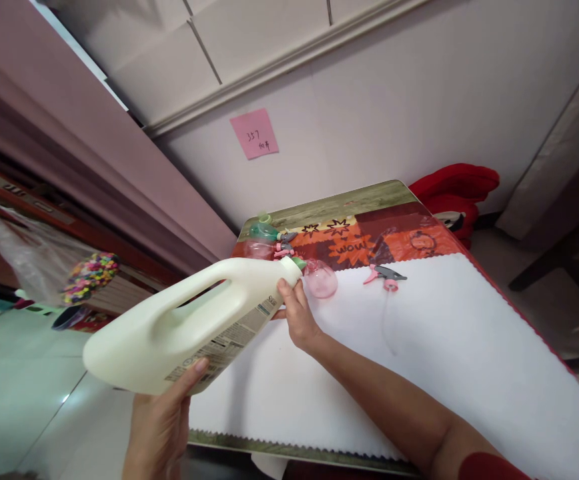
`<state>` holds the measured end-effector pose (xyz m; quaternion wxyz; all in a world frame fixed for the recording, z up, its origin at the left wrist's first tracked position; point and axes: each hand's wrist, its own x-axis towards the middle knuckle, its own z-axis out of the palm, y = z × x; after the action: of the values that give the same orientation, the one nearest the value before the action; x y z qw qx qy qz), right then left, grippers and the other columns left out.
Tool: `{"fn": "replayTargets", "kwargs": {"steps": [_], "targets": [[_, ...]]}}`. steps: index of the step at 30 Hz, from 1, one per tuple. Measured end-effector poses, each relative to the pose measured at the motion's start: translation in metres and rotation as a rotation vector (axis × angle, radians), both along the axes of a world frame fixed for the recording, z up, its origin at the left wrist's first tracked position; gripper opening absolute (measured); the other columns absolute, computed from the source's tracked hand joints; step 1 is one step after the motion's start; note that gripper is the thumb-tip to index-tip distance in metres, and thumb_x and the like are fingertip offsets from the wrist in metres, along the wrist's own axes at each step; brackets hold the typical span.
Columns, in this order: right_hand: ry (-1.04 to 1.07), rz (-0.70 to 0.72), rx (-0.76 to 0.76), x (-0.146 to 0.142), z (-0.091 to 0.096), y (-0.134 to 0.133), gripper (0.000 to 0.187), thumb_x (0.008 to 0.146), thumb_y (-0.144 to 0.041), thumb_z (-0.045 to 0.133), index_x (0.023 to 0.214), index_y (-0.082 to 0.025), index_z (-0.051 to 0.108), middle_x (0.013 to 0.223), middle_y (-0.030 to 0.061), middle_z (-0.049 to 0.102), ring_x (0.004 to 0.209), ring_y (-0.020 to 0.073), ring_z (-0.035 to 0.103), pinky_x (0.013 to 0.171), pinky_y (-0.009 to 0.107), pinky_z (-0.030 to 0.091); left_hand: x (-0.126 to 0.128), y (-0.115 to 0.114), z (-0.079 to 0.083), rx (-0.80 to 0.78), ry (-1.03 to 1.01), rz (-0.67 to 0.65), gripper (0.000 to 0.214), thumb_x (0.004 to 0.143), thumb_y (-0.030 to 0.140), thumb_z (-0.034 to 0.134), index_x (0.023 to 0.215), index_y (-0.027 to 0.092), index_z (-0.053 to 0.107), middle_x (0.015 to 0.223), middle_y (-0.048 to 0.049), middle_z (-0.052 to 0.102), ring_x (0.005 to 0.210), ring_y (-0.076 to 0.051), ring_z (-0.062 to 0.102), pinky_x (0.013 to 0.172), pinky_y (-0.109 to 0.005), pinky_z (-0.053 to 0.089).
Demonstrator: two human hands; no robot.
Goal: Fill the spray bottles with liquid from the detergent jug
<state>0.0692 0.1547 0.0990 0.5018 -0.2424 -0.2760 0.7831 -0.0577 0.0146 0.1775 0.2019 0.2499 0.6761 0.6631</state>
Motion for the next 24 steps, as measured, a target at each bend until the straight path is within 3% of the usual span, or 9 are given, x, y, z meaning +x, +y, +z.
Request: {"fn": "replayTargets", "kwargs": {"steps": [8,13,24], "targets": [[-0.013,-0.001,-0.003,0.0012,0.0024,-0.0002,0.059,0.083,-0.064,0.066,0.124,-0.025,0.049,0.118,0.0072,0.065,0.105,0.0245,0.065,0.061,0.032,0.063,-0.0017,-0.0013,-0.0004,0.001,0.019,-0.005,0.063,0.056,0.021,0.093,0.115,0.024,0.072,0.112,-0.0012,0.078,0.126,-0.03,0.064,0.111,-0.045,0.052],[-0.017,-0.002,0.0,0.0012,0.0025,-0.0003,0.059,0.083,-0.064,0.066,0.124,-0.025,0.049,0.119,0.0078,0.065,0.103,0.0245,0.066,0.059,0.031,0.062,-0.0005,-0.0009,0.0006,0.002,0.019,-0.006,0.06,0.056,0.021,0.092,0.113,0.024,0.073,0.112,0.0005,0.078,0.124,-0.028,0.065,0.109,-0.038,0.054],[0.004,0.008,0.008,0.0006,0.0012,-0.0014,0.061,0.084,-0.064,0.065,0.127,-0.025,0.047,0.122,0.0079,0.065,0.106,0.0248,0.066,0.063,0.034,0.064,0.0027,-0.0007,0.0029,-0.01,0.025,0.002,0.061,0.056,0.023,0.093,0.113,0.023,0.072,0.113,-0.0011,0.077,0.123,-0.028,0.066,0.11,-0.04,0.053]]}}
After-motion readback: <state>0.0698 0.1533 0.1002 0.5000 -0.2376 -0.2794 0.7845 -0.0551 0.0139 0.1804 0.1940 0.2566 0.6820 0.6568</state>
